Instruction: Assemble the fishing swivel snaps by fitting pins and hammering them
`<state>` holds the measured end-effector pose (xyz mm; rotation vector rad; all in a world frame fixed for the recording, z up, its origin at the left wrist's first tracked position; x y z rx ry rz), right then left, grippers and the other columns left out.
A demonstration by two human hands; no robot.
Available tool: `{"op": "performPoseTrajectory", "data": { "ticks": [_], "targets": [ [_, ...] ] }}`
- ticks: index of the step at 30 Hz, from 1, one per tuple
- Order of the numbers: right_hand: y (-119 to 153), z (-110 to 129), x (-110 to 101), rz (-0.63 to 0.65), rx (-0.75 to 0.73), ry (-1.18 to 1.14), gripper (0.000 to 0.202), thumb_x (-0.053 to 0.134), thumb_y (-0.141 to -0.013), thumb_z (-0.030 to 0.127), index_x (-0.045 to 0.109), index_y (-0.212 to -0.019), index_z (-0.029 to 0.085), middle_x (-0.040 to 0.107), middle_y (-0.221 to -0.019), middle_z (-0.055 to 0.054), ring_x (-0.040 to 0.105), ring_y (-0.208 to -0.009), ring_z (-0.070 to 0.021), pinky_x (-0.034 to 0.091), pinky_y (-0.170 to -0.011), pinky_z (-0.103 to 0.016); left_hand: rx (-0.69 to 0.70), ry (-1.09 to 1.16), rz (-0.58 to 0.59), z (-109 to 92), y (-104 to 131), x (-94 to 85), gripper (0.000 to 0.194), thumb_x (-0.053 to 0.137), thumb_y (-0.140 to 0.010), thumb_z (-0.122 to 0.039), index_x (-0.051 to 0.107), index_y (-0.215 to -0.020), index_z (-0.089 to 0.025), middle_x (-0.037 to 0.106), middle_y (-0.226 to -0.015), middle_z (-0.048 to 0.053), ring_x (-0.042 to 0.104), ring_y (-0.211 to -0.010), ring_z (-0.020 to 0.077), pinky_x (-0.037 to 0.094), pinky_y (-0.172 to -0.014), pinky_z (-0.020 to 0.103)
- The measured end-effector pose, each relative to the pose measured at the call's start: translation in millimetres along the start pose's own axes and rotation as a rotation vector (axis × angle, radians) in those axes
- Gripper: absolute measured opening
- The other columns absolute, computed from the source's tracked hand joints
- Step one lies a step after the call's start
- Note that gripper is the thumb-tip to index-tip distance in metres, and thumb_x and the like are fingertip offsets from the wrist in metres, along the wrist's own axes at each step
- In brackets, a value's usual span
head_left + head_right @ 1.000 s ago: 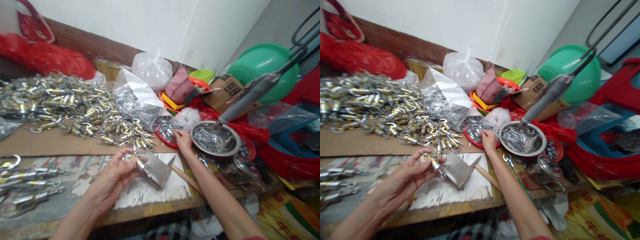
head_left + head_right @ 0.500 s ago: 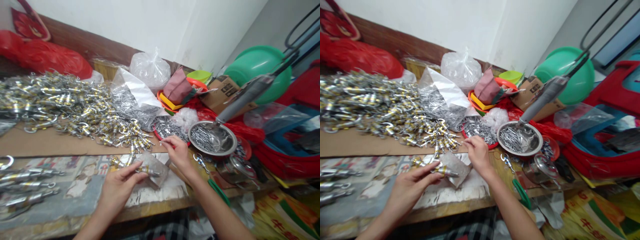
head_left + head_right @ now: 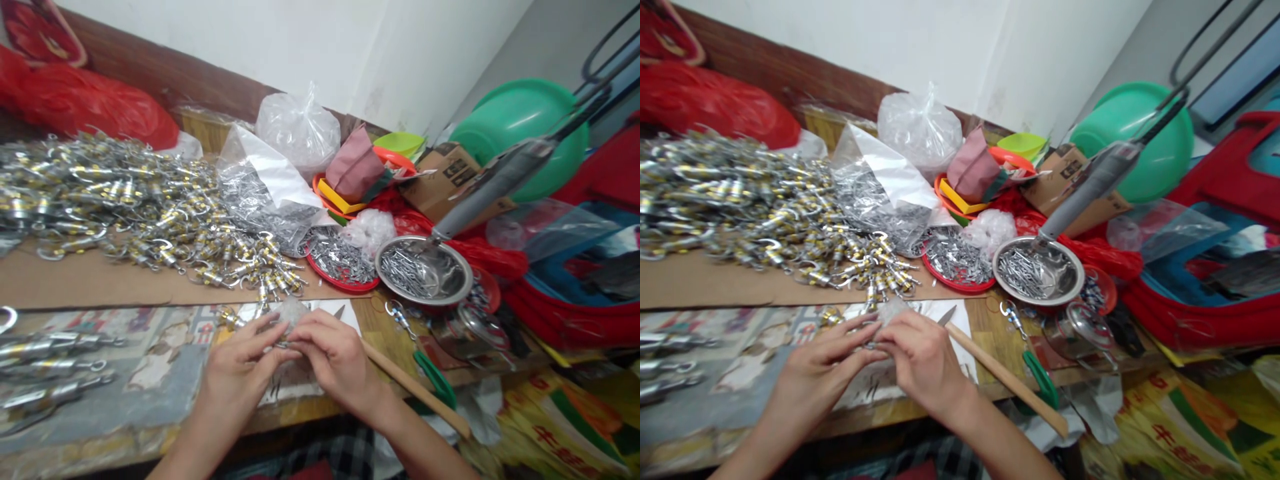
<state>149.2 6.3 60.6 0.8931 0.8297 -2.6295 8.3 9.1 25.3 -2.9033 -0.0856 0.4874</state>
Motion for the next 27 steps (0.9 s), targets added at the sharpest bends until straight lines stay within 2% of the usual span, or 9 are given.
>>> {"op": "performPoseTrajectory", "data": {
  "ticks": [2,7,14,16,19,22,25,27],
  "targets": [
    [2,1,0,-0.013,0.002,-0.006,0.018,0.046,-0.083,0.012,0.063,-0.081,0.014,0.059,-0.077,-0.006,0.055,-0.073,-0.014,0.046,-0.065,-0.025,0.034,-0.005,-0.02,-4,1,-1.8,0.023,0.066,-0.061,-0.024,0.072,-0.083,-0.024,0.067,-0.106,0.008,0.066,-0.081,0.0217,0.053,-0.073,0.03],
    [8,3,2,-0.043,0.003,0.007,0.019,0.046,-0.082,0.008,0.063,-0.082,0.015,0.06,-0.077,-0.005,0.056,-0.074,-0.014,0.046,-0.065,-0.025,0.05,0.022,0.013,-9,1,-1.7,0.012,0.064,-0.063,-0.021,0.074,-0.066,-0.025,0.073,-0.082,0.006,0.067,-0.08,0.0206,0.053,-0.075,0.028],
    [16,2,2,-0.03,-0.022,0.042,0.019,0.044,-0.083,0.007,0.062,-0.085,0.013,0.059,-0.08,-0.007,0.055,-0.076,-0.0143,0.046,-0.066,-0.025,0.037,0.055,0.001,-4,5,0.4,0.015,0.066,-0.06,-0.02,0.074,-0.071,-0.025,0.074,-0.078,0.005,0.067,-0.073,0.0195,0.053,-0.071,0.027],
    [17,3,2,-0.006,-0.037,0.036,0.021,0.042,-0.083,0.007,0.061,-0.088,0.013,0.059,-0.081,-0.007,0.056,-0.077,-0.0142,0.047,-0.067,-0.025,-0.015,0.096,0.008,-3,5,-0.2,0.012,0.065,-0.059,-0.021,0.074,-0.066,-0.025,0.073,-0.077,0.004,0.067,-0.074,0.0199,0.052,-0.072,0.027],
    [21,3,0,-0.038,-0.053,0.018,0.017,0.049,-0.081,0.01,0.058,-0.096,0.014,0.06,-0.087,-0.008,0.056,-0.084,-0.0148,0.048,-0.072,-0.026,-0.198,0.183,0.053,-1,4,-1.9,0.007,0.069,-0.056,-0.023,0.074,-0.059,-0.025,0.073,-0.077,0.004,0.066,-0.078,0.0209,0.051,-0.075,0.029],
    [28,2,-2,-0.117,-0.171,0.089,0.026,0.057,-0.076,0.008,0.055,-0.101,0.015,0.061,-0.093,-0.008,0.057,-0.087,-0.0154,0.049,-0.074,-0.026,-0.356,0.317,0.098,0,2,-3.7,0.008,0.072,-0.053,-0.023,0.073,-0.06,-0.024,0.073,-0.078,0.003,0.065,-0.08,0.0208,0.05,-0.075,0.028],
    [34,3,-3,-0.128,-0.369,0.212,0.028,0.048,-0.08,0.004,0.058,-0.102,0.018,0.063,-0.096,-0.008,0.059,-0.088,-0.0155,0.049,-0.072,-0.026,-0.373,0.385,0.146,-3,1,-5.1,0.004,0.071,-0.054,-0.023,0.072,-0.058,-0.021,0.072,-0.077,0.004,0.064,-0.078,0.0201,0.05,-0.074,0.028],
    [35,4,-5,-0.106,-0.445,0.256,0.027,0.045,-0.082,0.007,0.059,-0.102,0.016,0.064,-0.097,-0.01,0.058,-0.092,-0.0173,0.049,-0.074,-0.028,-0.34,0.38,0.19,-7,-1,-5.9,0.002,0.071,-0.054,-0.022,0.07,-0.055,-0.02,0.071,-0.073,0.004,0.064,-0.074,0.0196,0.05,-0.07,0.028]
  ]
}}
Point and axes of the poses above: each hand's wrist, its own y-axis away from the middle knuckle, its own x-axis out of the palm, z = x × y, the point moved 3 cm from there along -y, towards the middle knuckle
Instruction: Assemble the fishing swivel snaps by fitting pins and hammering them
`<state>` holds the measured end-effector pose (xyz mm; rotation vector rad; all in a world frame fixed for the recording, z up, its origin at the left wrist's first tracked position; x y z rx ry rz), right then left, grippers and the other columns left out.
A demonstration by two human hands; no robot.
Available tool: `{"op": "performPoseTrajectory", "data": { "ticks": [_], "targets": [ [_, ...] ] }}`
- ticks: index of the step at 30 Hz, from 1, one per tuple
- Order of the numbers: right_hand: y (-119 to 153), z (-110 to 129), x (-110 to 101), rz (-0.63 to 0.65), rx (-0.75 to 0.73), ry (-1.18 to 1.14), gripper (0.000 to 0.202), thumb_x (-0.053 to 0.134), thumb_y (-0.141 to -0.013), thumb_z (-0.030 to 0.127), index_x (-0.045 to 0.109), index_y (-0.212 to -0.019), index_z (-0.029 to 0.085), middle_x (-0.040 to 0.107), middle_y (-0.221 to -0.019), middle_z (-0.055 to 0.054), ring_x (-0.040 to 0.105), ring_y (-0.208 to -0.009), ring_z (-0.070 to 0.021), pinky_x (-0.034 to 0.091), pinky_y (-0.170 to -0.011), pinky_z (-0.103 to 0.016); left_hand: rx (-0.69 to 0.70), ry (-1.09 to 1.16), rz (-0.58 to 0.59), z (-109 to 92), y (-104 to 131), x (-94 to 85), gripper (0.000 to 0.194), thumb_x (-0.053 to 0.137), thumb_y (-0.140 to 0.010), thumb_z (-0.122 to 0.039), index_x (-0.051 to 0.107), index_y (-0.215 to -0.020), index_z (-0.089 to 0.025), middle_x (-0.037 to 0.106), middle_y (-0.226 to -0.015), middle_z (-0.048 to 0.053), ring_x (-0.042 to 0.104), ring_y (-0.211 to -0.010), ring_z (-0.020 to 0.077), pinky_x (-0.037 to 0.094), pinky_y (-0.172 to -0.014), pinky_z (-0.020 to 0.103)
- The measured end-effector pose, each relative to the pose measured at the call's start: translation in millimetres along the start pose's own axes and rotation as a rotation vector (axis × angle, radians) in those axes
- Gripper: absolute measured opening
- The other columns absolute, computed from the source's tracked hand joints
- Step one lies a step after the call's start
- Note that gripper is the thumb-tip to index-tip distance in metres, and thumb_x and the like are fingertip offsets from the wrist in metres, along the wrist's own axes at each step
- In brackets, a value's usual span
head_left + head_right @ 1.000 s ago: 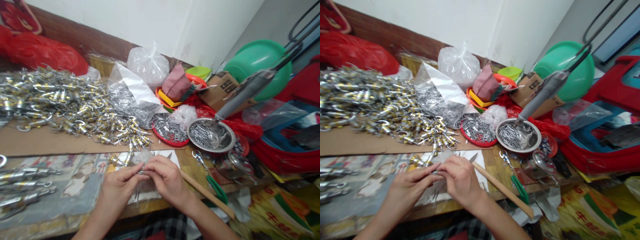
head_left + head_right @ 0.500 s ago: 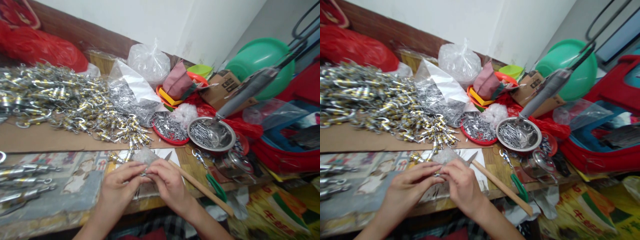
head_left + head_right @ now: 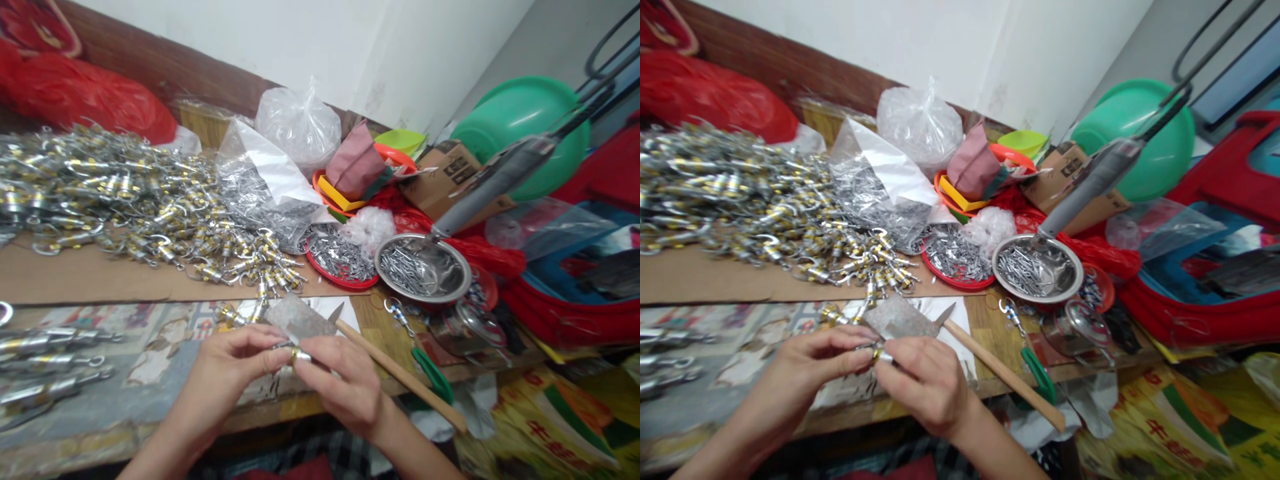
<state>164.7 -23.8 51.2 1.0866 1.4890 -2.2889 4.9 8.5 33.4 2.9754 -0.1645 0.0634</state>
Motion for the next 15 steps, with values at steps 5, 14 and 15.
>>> {"op": "performPoseTrajectory", "data": {
  "ticks": [5,14,15],
  "targets": [
    [-4,-2,-3,0.024,-0.004,0.03,0.024,0.045,-0.082,0.009,0.062,-0.098,0.015,0.065,-0.097,-0.013,0.06,-0.088,-0.0184,0.051,-0.069,-0.029,0.172,-0.156,0.052,-13,-2,-2.6,0.006,0.071,-0.054,-0.021,0.068,-0.049,-0.021,0.067,-0.07,0.003,0.062,-0.068,0.0192,0.049,-0.066,0.029],
    [0,-5,6,-0.113,0.371,-0.238,0.023,0.055,-0.075,0.007,0.068,-0.09,0.018,0.068,-0.086,-0.008,0.064,-0.075,-0.0143,0.053,-0.066,-0.023,-0.012,-0.022,0.029,4,2,7.1,0.01,0.069,-0.061,-0.028,0.069,-0.062,-0.018,0.07,-0.068,0.003,0.063,-0.066,0.0183,0.05,-0.06,0.026],
    [1,-6,7,-0.124,0.423,-0.264,0.021,0.058,-0.073,0.008,0.069,-0.089,0.018,0.069,-0.082,-0.007,0.064,-0.071,-0.0142,0.053,-0.064,-0.023,-0.052,0.003,-0.02,8,3,9.2,0.013,0.069,-0.061,-0.029,0.069,-0.067,-0.018,0.071,-0.07,0.004,0.064,-0.068,0.0188,0.051,-0.061,0.026]
  ]
}}
Point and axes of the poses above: each hand's wrist, its own y-axis away from the middle knuckle, its own x-axis out of the palm, z = x × y, the point moved 3 cm from there along -y, towards the middle knuckle
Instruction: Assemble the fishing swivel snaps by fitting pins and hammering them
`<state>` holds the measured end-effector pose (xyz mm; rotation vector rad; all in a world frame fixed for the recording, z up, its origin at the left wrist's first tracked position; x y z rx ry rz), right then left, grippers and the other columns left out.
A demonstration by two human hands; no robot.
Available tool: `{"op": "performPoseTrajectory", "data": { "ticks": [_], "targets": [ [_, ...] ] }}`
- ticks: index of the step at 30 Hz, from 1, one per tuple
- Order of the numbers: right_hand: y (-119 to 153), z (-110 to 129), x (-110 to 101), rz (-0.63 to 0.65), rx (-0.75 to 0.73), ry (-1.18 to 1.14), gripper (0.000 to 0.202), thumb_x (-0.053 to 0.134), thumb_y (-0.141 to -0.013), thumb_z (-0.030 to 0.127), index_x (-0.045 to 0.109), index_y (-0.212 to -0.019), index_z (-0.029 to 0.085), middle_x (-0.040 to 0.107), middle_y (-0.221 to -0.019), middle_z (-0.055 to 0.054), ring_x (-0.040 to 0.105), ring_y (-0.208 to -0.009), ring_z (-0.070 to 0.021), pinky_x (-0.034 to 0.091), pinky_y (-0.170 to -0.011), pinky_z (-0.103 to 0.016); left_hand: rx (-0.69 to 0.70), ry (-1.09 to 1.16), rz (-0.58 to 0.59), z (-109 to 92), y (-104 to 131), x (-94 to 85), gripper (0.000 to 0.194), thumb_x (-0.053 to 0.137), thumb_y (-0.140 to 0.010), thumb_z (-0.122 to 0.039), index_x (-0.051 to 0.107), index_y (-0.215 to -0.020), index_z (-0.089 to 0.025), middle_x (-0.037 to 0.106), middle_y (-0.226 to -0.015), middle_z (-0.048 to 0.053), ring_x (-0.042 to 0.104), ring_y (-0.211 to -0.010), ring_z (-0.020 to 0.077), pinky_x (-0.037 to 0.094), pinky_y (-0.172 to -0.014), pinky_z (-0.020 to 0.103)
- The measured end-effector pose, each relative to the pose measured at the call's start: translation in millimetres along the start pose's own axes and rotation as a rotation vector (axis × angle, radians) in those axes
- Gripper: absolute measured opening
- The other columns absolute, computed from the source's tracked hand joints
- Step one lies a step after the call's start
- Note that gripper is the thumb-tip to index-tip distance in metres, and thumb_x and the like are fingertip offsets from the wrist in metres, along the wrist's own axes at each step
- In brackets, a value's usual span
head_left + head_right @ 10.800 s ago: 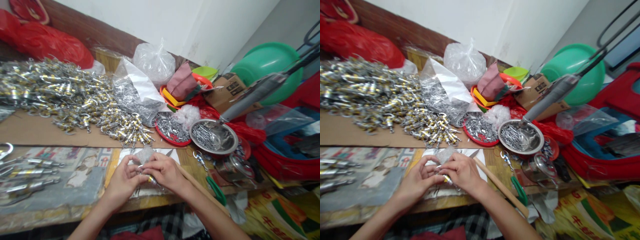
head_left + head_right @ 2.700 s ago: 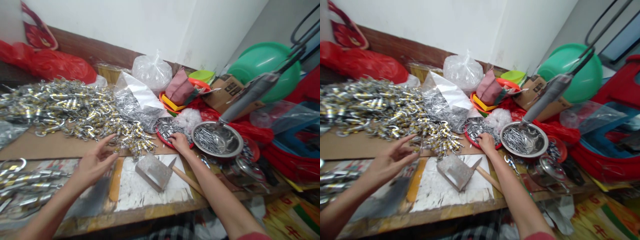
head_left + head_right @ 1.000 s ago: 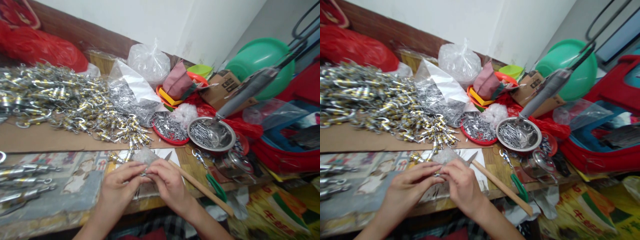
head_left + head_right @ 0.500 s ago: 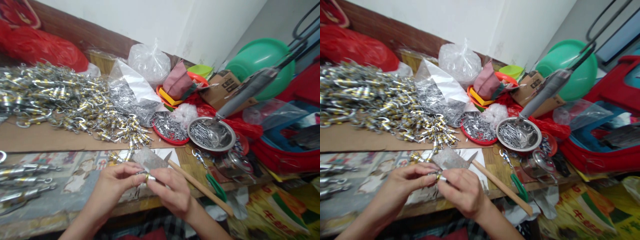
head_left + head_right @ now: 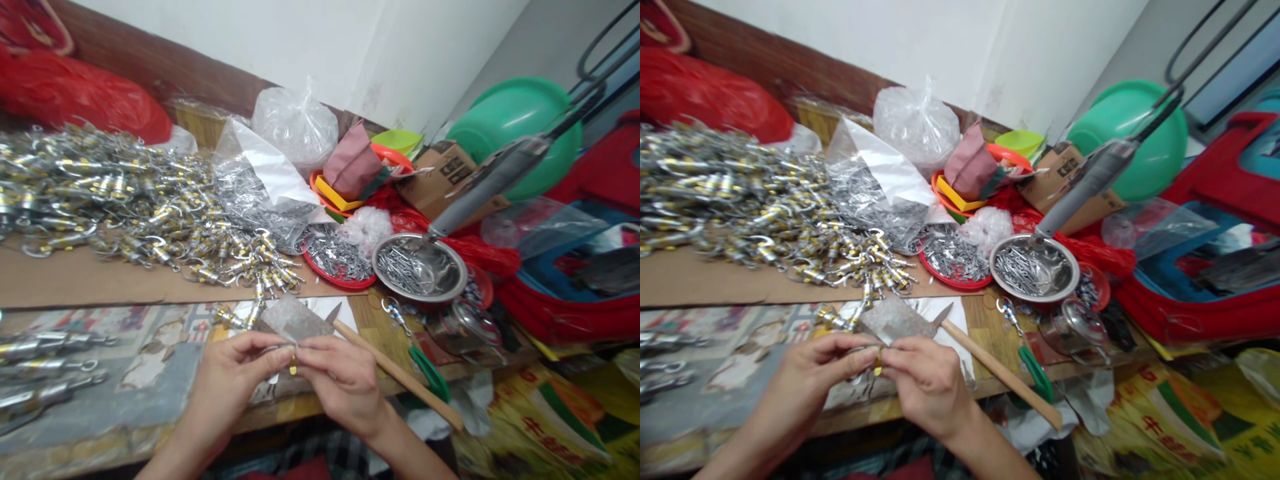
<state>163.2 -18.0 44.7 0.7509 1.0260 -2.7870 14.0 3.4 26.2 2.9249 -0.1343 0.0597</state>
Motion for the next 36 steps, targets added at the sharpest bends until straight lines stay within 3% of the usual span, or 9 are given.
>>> {"op": "performPoseTrajectory", "data": {
  "ticks": [6,9,12,14,19,23,30,33,36],
  "targets": [
    [5,-3,0,0.011,0.296,-0.027,0.015,0.068,-0.067,0.018,0.071,-0.08,0.015,0.068,-0.065,-0.005,0.058,-0.052,-0.0122,0.045,-0.045,-0.02,-0.013,0.173,0.014,13,10,10.2,0.063,0.072,-0.058,-0.028,0.05,-0.117,-0.019,0.069,-0.088,0.004,0.064,-0.084,0.0195,0.054,-0.072,0.027],
    [-6,-13,-4,0.226,0.356,-0.028,0.014,0.067,-0.069,0.025,0.072,-0.08,0.017,0.067,-0.062,-0.003,0.058,-0.052,-0.0115,0.045,-0.046,-0.019,0.015,0.187,-0.011,18,11,7.7,0.069,0.067,-0.065,-0.029,0.036,-0.127,-0.021,0.066,-0.086,0.003,0.062,-0.089,0.0186,0.052,-0.077,0.027],
    [-33,-46,-24,0.38,0.375,0.274,0.013,0.061,-0.076,0.026,0.071,-0.081,0.02,0.069,-0.072,-0.001,0.063,-0.064,-0.0118,0.048,-0.058,-0.019,0.013,0.189,-0.026,22,8,6.3,0.071,0.065,-0.068,-0.03,0.03,-0.129,-0.021,0.064,-0.084,0.003,0.063,-0.086,0.0191,0.052,-0.076,0.029],
    [-55,-78,-46,0.25,0.429,0.636,0.02,0.052,-0.082,0.021,0.067,-0.095,0.021,0.068,-0.093,-0.004,0.062,-0.084,-0.0145,0.047,-0.076,-0.024,0.01,0.203,0.004,22,5,8.0,0.072,0.064,-0.068,-0.03,0.027,-0.13,-0.02,0.064,-0.083,0.003,0.064,-0.082,0.0193,0.053,-0.074,0.03],
    [-86,-148,-60,0.31,0.508,0.818,0.026,0.055,-0.072,0.008,0.069,-0.09,0.02,0.068,-0.092,-0.01,0.059,-0.093,-0.0235,0.042,-0.083,-0.032,0.005,0.222,0.094,17,-1,13.8,0.071,0.061,-0.07,-0.029,0.022,-0.129,-0.019,0.062,-0.075,0.001,0.065,-0.07,0.0185,0.054,-0.066,0.03],
    [-94,-167,-55,0.329,0.496,0.795,0.027,0.058,-0.064,0.003,0.069,-0.085,0.017,0.066,-0.094,-0.012,0.058,-0.096,-0.0256,0.041,-0.084,-0.032,-0.012,0.204,0.118,17,-2,13.2,0.071,0.061,-0.07,-0.028,0.021,-0.128,-0.018,0.062,-0.073,0.0,0.065,-0.067,0.0171,0.052,-0.064,0.028],
    [-94,-153,-62,0.148,0.475,0.565,0.026,0.052,-0.069,0.005,0.064,-0.092,0.01,0.067,-0.086,-0.01,0.062,-0.081,-0.0189,0.047,-0.075,-0.03,-0.037,0.294,0.096,22,-5,10.3,0.075,0.067,-0.064,-0.025,0.024,-0.124,-0.019,0.06,-0.07,-0.003,0.064,-0.063,0.0154,0.052,-0.063,0.028],
    [-82,-119,-50,0.125,0.455,0.408,0.023,0.056,-0.072,0.012,0.062,-0.094,0.01,0.068,-0.083,-0.008,0.064,-0.072,-0.015,0.05,-0.065,-0.026,-0.027,0.33,0.087,23,-6,11.7,0.074,0.068,-0.063,-0.024,0.024,-0.123,-0.019,0.059,-0.068,-0.004,0.065,-0.062,0.016,0.052,-0.062,0.029],
    [-63,-74,-30,0.198,0.39,0.207,0.012,0.064,-0.066,0.014,0.066,-0.078,0.015,0.068,-0.071,-0.001,0.062,-0.062,-0.0115,0.05,-0.058,-0.021,-0.004,0.381,0.054,25,-6,12.5,0.074,0.069,-0.062,-0.022,0.025,-0.122,-0.02,0.06,-0.067,-0.004,0.065,-0.061,0.0161,0.054,-0.062,0.031]
  ]
}}
Point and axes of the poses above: each hand's wrist, its own y-axis away from the middle knuckle, its own x-axis out of the palm, z = x × y, the point moved 3 cm from there along -y, towards the middle knuckle
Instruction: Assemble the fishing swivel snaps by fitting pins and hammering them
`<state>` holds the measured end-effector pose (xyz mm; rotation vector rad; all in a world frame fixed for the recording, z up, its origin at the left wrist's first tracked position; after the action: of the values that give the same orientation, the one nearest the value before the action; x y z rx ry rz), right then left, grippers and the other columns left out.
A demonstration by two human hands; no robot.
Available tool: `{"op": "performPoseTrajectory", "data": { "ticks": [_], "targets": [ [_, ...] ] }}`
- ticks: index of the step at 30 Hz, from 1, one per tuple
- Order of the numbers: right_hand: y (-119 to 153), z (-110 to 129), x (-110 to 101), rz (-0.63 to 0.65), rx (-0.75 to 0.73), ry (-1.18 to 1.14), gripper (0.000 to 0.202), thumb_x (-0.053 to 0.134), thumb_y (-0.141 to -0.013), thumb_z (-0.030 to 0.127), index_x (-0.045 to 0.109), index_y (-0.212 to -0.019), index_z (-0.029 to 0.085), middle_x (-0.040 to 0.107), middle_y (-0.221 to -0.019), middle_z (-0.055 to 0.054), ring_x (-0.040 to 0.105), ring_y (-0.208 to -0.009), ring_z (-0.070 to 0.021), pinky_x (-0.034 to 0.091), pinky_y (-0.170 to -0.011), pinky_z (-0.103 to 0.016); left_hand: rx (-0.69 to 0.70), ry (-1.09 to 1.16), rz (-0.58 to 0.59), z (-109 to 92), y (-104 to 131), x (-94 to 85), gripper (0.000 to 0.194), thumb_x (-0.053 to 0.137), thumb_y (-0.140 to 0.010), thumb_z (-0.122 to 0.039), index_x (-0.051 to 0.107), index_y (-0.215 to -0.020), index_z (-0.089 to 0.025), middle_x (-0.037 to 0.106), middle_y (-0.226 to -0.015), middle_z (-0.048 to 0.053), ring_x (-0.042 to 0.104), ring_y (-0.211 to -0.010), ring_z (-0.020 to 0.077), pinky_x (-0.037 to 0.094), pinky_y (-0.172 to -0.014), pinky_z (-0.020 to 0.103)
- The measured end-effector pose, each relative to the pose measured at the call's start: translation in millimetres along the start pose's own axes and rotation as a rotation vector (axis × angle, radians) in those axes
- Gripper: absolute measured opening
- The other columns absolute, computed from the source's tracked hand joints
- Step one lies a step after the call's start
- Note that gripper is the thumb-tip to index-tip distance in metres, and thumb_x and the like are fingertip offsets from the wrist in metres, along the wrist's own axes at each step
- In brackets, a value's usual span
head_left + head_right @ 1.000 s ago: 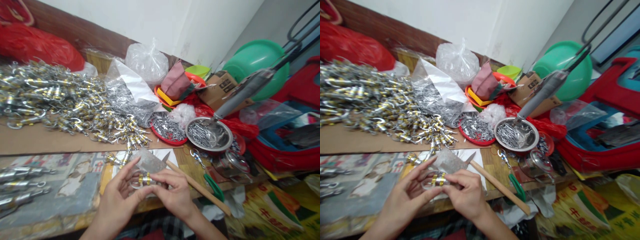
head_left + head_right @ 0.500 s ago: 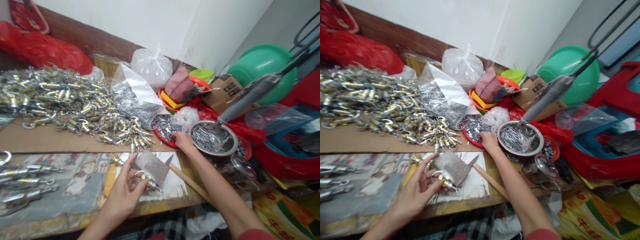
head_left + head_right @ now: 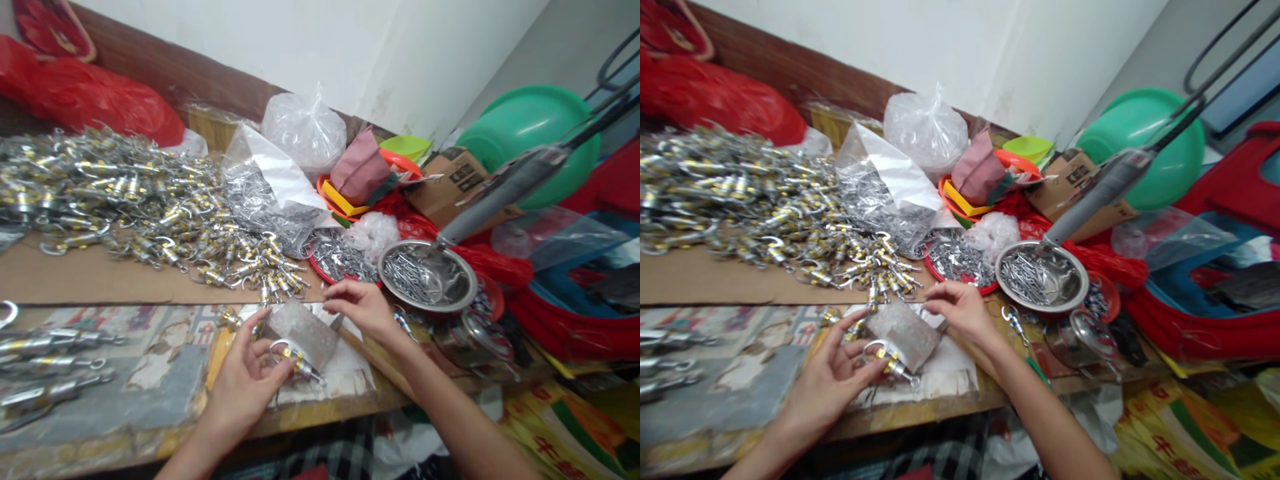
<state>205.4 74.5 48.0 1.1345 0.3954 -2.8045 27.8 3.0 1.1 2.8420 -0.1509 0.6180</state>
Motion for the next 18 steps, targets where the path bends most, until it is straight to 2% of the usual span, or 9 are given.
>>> {"op": "performPoseTrajectory", "data": {
  "ticks": [2,4,8,11,14,18],
  "targets": [
    [19,22,9,0.035,-0.092,-0.146,0.007,0.066,-0.064,0.011,0.068,-0.069,0.016,0.067,-0.067,-0.001,0.061,-0.061,-0.0111,0.048,-0.057,-0.021,0.006,0.015,-0.013,2,0,-0.9,0.072,0.07,-0.061,-0.02,0.028,-0.12,-0.021,0.06,-0.067,-0.004,0.064,-0.06,0.0144,0.054,-0.061,0.029],
    [33,33,14,0.022,-0.122,-0.227,0.007,0.066,-0.064,0.01,0.068,-0.066,0.016,0.066,-0.064,-0.001,0.06,-0.06,-0.0113,0.047,-0.056,-0.021,-0.001,0.018,-0.023,3,1,-2.1,0.071,0.071,-0.06,-0.019,0.03,-0.118,-0.021,0.06,-0.068,-0.004,0.062,-0.059,0.0125,0.054,-0.06,0.026],
    [46,37,24,-0.031,-0.071,-0.286,0.008,0.067,-0.063,0.008,0.069,-0.064,0.017,0.065,-0.06,-0.001,0.059,-0.056,-0.0116,0.046,-0.053,-0.021,-0.021,0.041,-0.025,1,4,-1.7,0.07,0.072,-0.059,-0.018,0.031,-0.116,-0.021,0.061,-0.069,-0.004,0.062,-0.059,0.0124,0.053,-0.059,0.024],
    [50,37,29,-0.086,-0.129,-0.345,0.009,0.067,-0.064,0.008,0.069,-0.063,0.017,0.067,-0.061,-0.002,0.061,-0.057,-0.0128,0.049,-0.056,-0.022,-0.027,0.058,-0.041,0,5,0.8,0.07,0.072,-0.058,-0.019,0.032,-0.115,-0.021,0.061,-0.067,-0.005,0.062,-0.058,0.0124,0.053,-0.059,0.024],
    [55,36,31,-0.134,-0.237,-0.308,0.014,0.061,-0.07,0.007,0.07,-0.072,0.018,0.069,-0.068,-0.004,0.063,-0.063,-0.0137,0.051,-0.06,-0.024,-0.026,0.058,-0.074,0,5,2.2,0.069,0.073,-0.056,-0.02,0.034,-0.113,-0.02,0.062,-0.066,-0.004,0.062,-0.057,0.012,0.053,-0.056,0.023],
    [62,33,32,-0.115,-0.376,-0.14,0.022,0.052,-0.076,0.004,0.067,-0.087,0.017,0.068,-0.079,-0.006,0.063,-0.073,-0.0144,0.051,-0.065,-0.025,-0.061,0.015,-0.09,1,4,2.4,0.065,0.073,-0.054,-0.02,0.037,-0.108,-0.019,0.062,-0.063,-0.003,0.061,-0.054,0.013,0.053,-0.053,0.026]
  ]
}}
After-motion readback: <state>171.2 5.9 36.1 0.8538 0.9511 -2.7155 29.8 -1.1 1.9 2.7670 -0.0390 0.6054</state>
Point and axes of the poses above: each hand's wrist, its own y-axis away from the middle knuckle, its own x-axis out of the palm, z = x × y, the point moved 3 cm from there along -y, towards the middle knuckle
